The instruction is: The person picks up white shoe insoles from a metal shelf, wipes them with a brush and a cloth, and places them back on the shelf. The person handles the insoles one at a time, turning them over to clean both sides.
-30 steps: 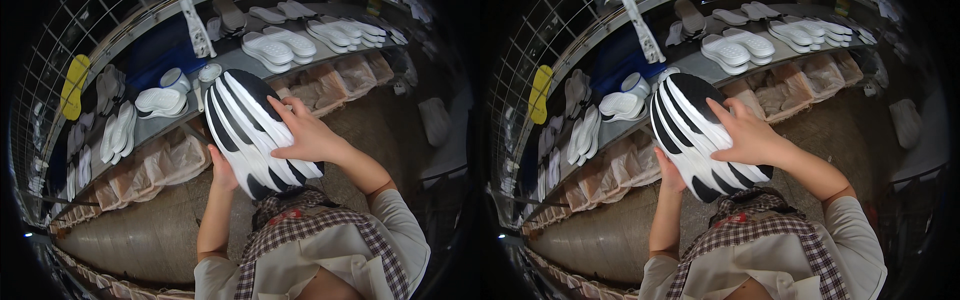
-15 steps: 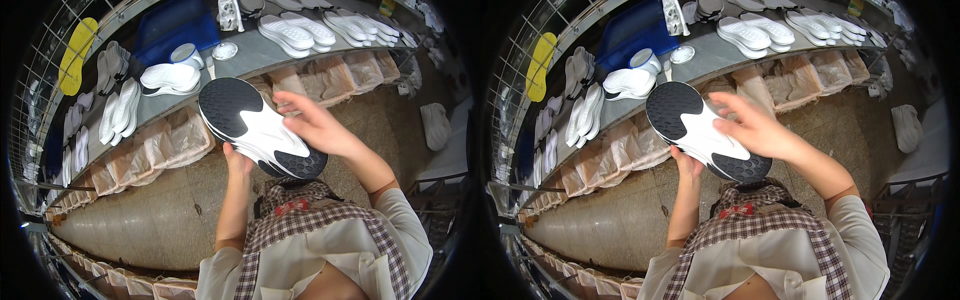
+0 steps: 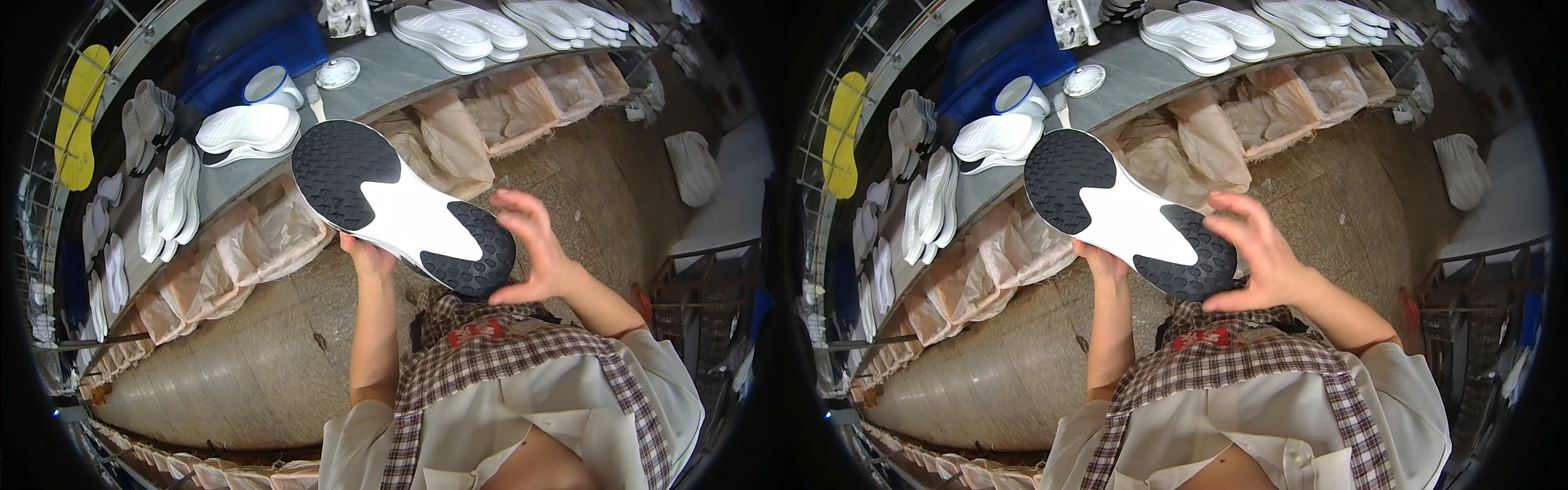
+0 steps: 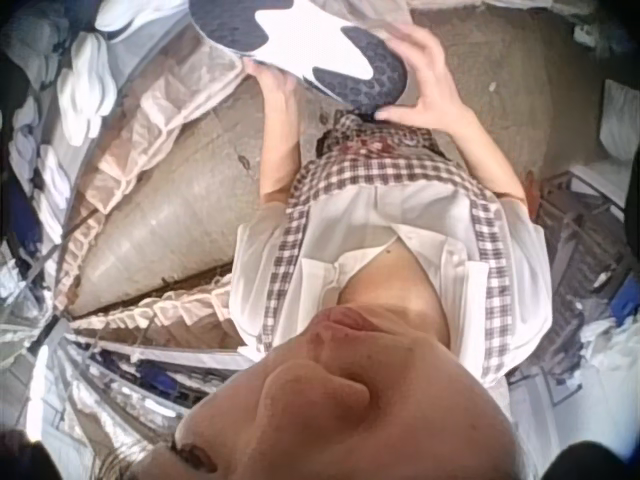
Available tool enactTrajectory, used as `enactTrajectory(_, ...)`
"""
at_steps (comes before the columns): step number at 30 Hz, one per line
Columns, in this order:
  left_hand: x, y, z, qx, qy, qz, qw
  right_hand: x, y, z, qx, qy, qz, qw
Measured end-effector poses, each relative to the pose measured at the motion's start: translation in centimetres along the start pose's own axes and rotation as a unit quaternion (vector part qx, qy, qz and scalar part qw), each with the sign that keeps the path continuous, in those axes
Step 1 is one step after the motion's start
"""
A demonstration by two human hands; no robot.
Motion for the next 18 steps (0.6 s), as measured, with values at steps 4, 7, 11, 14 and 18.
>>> enactTrajectory(4,0.5,0.8,-0.5,-0.016,0.001,-0.018,1.0,1.0,-0.3,1.3,0.14,-0.113,0.018,0.983)
enactTrajectory(7,1.5,1.3,-0.6,-0.005,-0.015,-0.048,0.999,0.2,-0.2,0.6,0.041,-0.048,0.023,0.998)
enactTrajectory(11,2.5,2.0,-0.3,-0.021,0.006,-0.038,0.999,-4.7,-0.8,-2.9,-0.23,0.242,0.19,0.923)
enactTrajectory(14,2.6,2.3,-0.5,-0.097,0.007,-0.03,0.995,-10.7,-0.5,-6.4,-0.389,0.399,0.293,0.777)
enactTrajectory(18,2.0,3.1,0.4,-0.067,-0.015,-0.014,0.998,-21.2,2.9,-12.5,-0.435,0.424,0.258,0.751)
Point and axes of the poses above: each hand's wrist, its own y-axis towards the middle knuckle, its own z-axis out of the palm, x = y × z, the point moved 5 cm from there along y, towards the middle knuckle, and after that the axes turned 13 degrees about -z, right-handed, at the moved point
